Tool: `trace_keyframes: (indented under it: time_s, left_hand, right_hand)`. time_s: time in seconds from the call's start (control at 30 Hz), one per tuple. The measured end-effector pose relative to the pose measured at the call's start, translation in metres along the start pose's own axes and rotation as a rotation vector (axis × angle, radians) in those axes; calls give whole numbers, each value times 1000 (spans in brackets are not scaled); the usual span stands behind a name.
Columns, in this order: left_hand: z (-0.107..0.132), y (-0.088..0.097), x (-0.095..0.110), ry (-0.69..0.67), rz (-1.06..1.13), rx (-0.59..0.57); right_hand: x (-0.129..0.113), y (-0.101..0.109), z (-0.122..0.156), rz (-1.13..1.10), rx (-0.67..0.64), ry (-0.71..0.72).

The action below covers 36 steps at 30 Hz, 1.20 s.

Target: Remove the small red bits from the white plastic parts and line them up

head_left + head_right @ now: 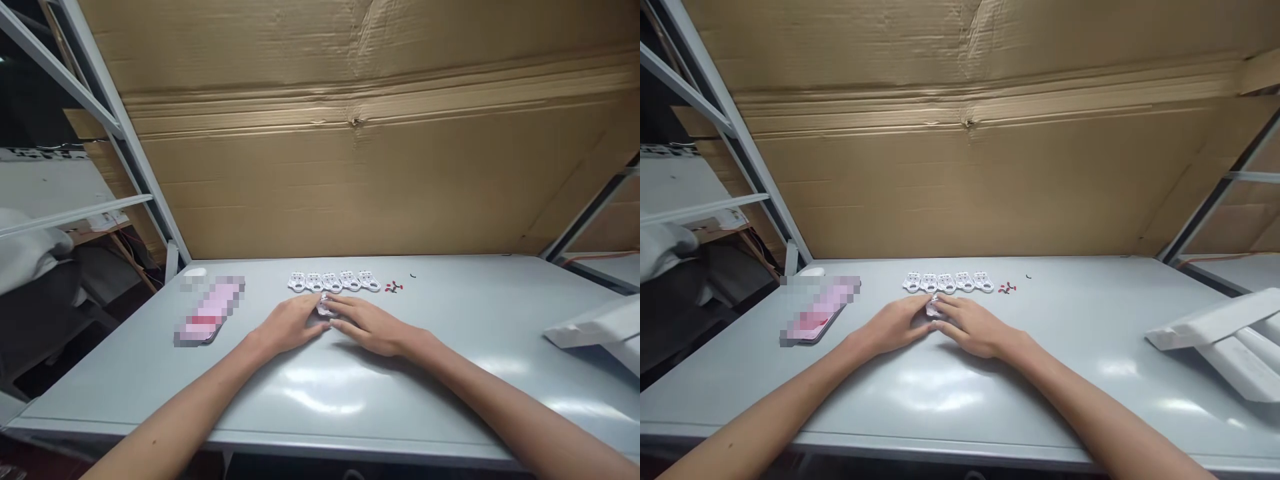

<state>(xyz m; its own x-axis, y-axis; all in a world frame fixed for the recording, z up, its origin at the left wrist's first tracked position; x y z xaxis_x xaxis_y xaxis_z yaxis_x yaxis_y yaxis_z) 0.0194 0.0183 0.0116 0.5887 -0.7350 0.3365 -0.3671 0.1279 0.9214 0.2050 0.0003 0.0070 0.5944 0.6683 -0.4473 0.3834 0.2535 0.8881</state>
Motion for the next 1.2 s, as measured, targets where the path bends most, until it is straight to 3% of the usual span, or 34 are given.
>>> trace_keyframes:
  time_s: [0.37, 0.5, 0.6, 0.8, 1.0, 1.2]
  left_hand:
    - [1, 5, 2, 119, -107, 6]
    - [7, 15, -1, 210, -186, -45]
    - [16, 28, -15, 303, -238, -120]
    - [29, 48, -66, 594, -320, -165]
    - [19, 32, -92, 494, -247, -97]
    - [18, 29, -86, 544, -258, -106]
  right_hand:
    - [-15, 5, 2, -144, 2, 68]
    - [-7, 1, 3, -74, -25, -21]
    - [-4, -1, 3, 2, -41, -46]
    - [-8, 1, 1, 88, -25, 48]
    - [-10, 1, 1, 99, -11, 75]
    - [-10, 2, 1, 111, -10, 75]
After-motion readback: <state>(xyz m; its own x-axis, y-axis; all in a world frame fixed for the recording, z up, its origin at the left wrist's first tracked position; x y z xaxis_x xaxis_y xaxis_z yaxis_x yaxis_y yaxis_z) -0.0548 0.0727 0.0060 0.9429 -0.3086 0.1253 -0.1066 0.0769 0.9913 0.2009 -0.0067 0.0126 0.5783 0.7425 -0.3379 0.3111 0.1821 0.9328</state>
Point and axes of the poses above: each hand's wrist, its own z-axis away from the middle knuckle, its own y-axis out of the back of the hand, x = y × z, the point moved 3 cm from there along -z, towards the middle knuckle, and after that the axes turned 6 degrees about -x, right-handed, at the moved point
